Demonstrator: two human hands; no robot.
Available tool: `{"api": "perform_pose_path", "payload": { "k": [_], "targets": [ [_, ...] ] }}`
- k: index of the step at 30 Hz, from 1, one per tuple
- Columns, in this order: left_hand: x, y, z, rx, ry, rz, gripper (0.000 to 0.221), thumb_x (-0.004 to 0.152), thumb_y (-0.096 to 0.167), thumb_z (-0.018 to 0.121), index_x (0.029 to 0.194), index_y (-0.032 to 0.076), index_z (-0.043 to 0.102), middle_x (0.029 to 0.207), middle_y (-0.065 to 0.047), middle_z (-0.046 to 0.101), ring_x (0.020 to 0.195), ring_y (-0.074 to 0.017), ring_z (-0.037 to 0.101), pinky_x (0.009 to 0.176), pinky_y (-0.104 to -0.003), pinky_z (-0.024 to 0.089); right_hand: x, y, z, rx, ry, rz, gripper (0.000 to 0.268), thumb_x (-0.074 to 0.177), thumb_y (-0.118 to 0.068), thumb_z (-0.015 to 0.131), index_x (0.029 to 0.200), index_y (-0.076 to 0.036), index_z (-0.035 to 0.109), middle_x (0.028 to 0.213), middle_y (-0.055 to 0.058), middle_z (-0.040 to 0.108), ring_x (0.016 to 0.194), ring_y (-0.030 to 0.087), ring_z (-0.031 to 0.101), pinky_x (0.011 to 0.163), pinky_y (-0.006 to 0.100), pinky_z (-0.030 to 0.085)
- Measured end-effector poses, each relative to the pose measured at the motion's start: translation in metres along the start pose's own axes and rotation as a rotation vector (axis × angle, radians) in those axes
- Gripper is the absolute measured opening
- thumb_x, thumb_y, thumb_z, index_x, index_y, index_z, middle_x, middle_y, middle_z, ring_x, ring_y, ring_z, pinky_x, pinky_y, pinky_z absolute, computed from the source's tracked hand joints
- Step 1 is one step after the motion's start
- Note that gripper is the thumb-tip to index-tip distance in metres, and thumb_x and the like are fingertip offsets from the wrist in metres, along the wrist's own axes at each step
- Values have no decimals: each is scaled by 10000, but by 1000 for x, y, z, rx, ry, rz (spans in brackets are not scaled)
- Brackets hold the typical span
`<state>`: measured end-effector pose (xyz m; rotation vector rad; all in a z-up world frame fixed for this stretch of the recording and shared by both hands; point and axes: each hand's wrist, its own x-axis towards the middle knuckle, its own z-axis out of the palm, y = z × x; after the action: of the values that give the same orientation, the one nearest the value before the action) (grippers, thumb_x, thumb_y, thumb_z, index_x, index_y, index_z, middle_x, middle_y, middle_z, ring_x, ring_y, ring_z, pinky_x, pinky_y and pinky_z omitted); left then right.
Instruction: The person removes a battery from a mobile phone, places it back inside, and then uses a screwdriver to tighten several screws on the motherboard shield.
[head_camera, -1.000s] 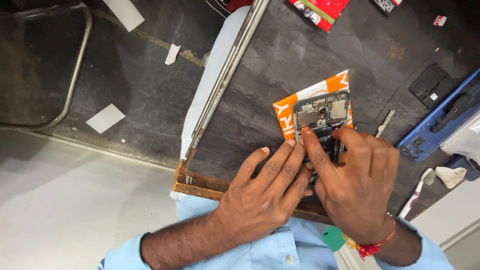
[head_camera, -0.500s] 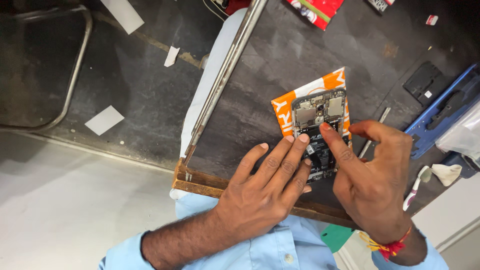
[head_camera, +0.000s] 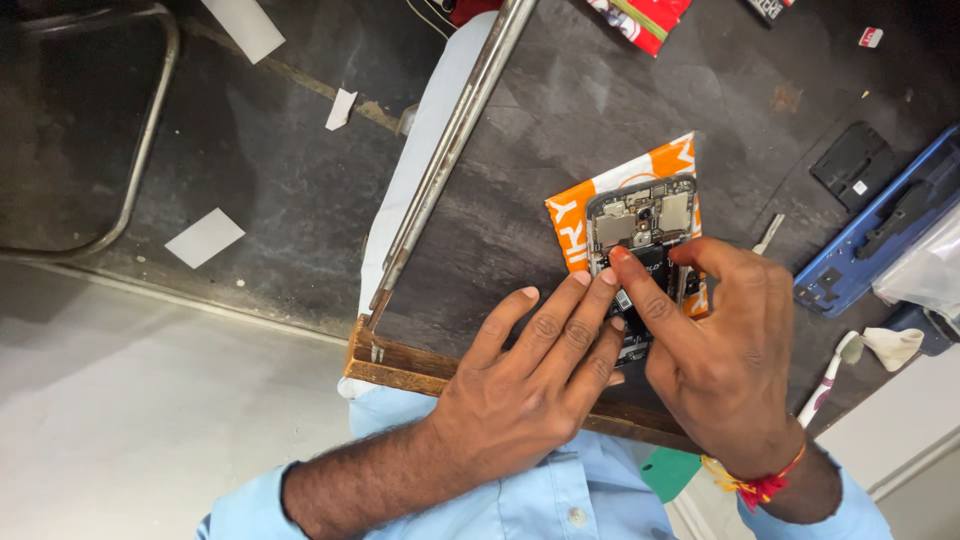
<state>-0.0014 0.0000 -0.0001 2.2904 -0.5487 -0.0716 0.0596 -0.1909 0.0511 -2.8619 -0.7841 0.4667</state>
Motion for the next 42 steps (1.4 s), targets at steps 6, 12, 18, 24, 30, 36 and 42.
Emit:
{"api": "perform_pose_path", "payload": {
  "k": [6,12,18,24,30,36,42],
  "targets": [
    [0,0,0,-17,-5,-8,397,1065,360,603,1289,47,702,1527,-183,553,1415,-275,534,1145,-466,399,-1,-2,3,-47,2,-1,640,777,41,677,1381,-165,718,1251,135,548,1141,320,525,956,464,413],
    [0,-1,1,-36,-10,-9,397,1064,353,610,1290,40,700,1512,-186,558,1414,-274,535,1143,-475,397,-4,-2,4,-75,-13,7,642,776,39,667,1382,-168,719,1266,145,526,1160,344,507,997,474,425],
    [-1,-1,1,-39,-8,-12,383,1064,346,611,1279,41,698,1515,-188,563,1413,-269,535,1149,-475,391,-6,-6,7,-115,-7,22,618,816,22,678,1400,-177,721,1279,136,513,1183,343,495,1028,473,416],
    [2,-2,-2,-38,-13,1,400,1055,356,607,1280,38,697,1485,-190,580,1413,-272,534,1160,-480,376,-5,-8,1,-167,-3,12,618,821,17,686,1395,-208,729,1295,120,518,1199,326,490,1015,461,409],
    [-1,-1,1,-13,-17,4,409,1056,363,603,1285,38,698,1441,-174,612,1414,-269,530,1174,-478,368,-3,-6,-2,-94,-21,-7,623,818,30,682,1384,-224,725,1296,124,515,1188,317,491,1003,453,403],
    [-1,-1,1,-28,-20,0,401,1053,358,605,1275,37,698,1436,-171,615,1413,-265,531,1178,-480,369,1,-5,-2,-68,-58,7,666,756,45,665,1372,-204,718,1288,143,522,1166,332,498,981,464,407],
    [1,-2,-2,-41,-18,-1,399,1044,352,613,1270,34,696,1472,-187,588,1411,-270,535,1168,-478,371,6,-4,-5,4,-32,5,659,720,83,649,1315,-188,731,1267,160,535,1128,347,503,956,461,416]
  ]
}}
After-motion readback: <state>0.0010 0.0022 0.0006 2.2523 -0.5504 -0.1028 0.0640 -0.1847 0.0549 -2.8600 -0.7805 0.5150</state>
